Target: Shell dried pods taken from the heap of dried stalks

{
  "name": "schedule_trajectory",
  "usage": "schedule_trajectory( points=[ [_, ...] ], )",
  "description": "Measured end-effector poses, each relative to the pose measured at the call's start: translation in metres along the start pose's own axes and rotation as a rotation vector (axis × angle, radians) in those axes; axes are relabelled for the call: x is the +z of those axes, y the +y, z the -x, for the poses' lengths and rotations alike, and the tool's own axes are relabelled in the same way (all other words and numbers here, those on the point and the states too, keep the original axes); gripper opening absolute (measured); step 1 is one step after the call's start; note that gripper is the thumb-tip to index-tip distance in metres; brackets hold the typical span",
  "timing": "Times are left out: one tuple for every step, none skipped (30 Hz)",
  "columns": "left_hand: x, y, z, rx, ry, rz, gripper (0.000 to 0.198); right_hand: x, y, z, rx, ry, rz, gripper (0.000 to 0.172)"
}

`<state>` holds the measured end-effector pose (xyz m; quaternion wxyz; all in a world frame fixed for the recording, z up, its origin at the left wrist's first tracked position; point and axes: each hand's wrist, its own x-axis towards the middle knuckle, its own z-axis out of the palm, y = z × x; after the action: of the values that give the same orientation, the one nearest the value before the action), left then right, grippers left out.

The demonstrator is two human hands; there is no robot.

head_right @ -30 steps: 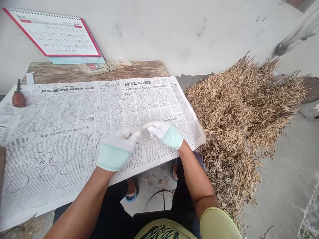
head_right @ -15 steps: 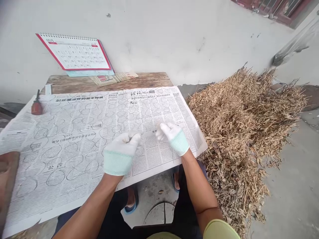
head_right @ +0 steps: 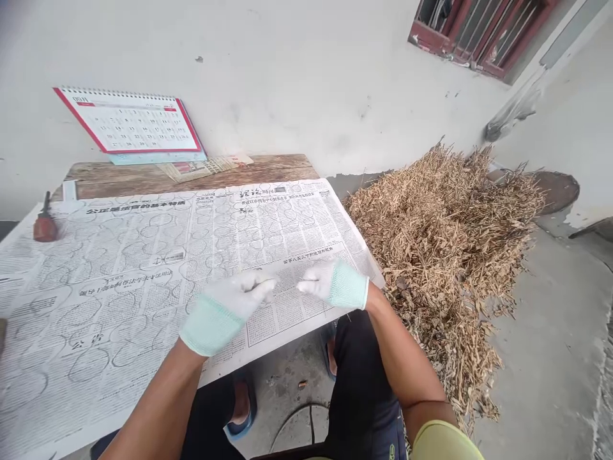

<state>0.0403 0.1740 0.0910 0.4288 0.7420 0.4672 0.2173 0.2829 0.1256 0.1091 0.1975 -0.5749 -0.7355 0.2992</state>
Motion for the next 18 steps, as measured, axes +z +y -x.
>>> schedule_trajectory(
  points=[
    [-0.001, 0.000, 0.001, 0.007, 0.014, 0.030, 0.034, -0.003, 0.003, 0.000, -0.024, -0.021, 0.031, 0.051],
    [-0.002, 0.001, 0.002, 0.003, 0.053, 0.062, 0.034, -0.007, 0.005, -0.001, -0.027, -0.021, 0.045, 0.052],
    [-0.005, 0.002, 0.002, -0.014, 0.110, 0.088, 0.036, -0.012, 0.007, -0.003, -0.010, -0.007, 0.054, 0.053],
    [-0.009, 0.004, 0.003, -0.040, 0.178, 0.107, 0.039, -0.019, 0.009, -0.008, 0.020, 0.024, 0.056, 0.054],
    [-0.013, 0.005, 0.004, -0.069, 0.243, 0.115, 0.042, -0.026, 0.011, -0.014, 0.066, 0.065, 0.051, 0.054],
    [-0.017, 0.006, 0.005, -0.094, 0.297, 0.118, 0.043, -0.033, 0.013, -0.023, 0.114, 0.107, 0.033, 0.053],
    [-0.022, 0.007, 0.006, -0.109, 0.339, 0.123, 0.042, -0.041, 0.017, -0.033, 0.176, 0.146, -0.015, 0.051],
    [-0.025, 0.007, 0.006, -0.115, 0.371, 0.128, 0.041, -0.048, 0.020, -0.045, 0.245, 0.176, -0.080, 0.048],
    [-0.027, 0.006, 0.007, -0.115, 0.389, 0.131, 0.039, -0.055, 0.025, -0.059, 0.291, 0.229, -0.147, 0.047],
    [-0.029, 0.005, 0.007, -0.109, 0.400, 0.135, 0.038, -0.061, 0.030, -0.074, 0.334, 0.281, -0.177, 0.047],
    [-0.029, 0.003, 0.007, -0.099, 0.403, 0.141, 0.037, -0.067, 0.035, -0.090, 0.373, 0.303, -0.188, 0.045],
    [-0.029, 0.001, 0.007, -0.086, 0.402, 0.148, 0.038, -0.071, 0.039, -0.107, 0.397, 0.321, -0.184, 0.041],
    [-0.029, -0.001, 0.006, -0.075, 0.396, 0.151, 0.039, -0.075, 0.043, -0.123, 0.417, 0.335, -0.174, 0.038],
    [-0.028, -0.003, 0.007, -0.072, 0.391, 0.151, 0.040, -0.077, 0.046, -0.139, 0.433, 0.351, -0.159, 0.035],
    [-0.028, -0.005, 0.007, -0.078, 0.388, 0.143, 0.040, -0.079, 0.048, -0.154, 0.448, 0.360, -0.141, 0.032],
    [-0.029, -0.006, 0.007, -0.093, 0.390, 0.127, 0.040, -0.081, 0.050, -0.168, 0.459, 0.372, -0.120, 0.031],
    [-0.030, -0.006, 0.008, -0.113, 0.393, 0.104, 0.039, -0.082, 0.052, -0.182, 0.467, 0.382, -0.098, 0.031],
    [-0.032, -0.006, 0.009, -0.135, 0.403, 0.078, 0.039, -0.083, 0.054, -0.194, 0.470, 0.394, -0.075, 0.032]
  ],
)
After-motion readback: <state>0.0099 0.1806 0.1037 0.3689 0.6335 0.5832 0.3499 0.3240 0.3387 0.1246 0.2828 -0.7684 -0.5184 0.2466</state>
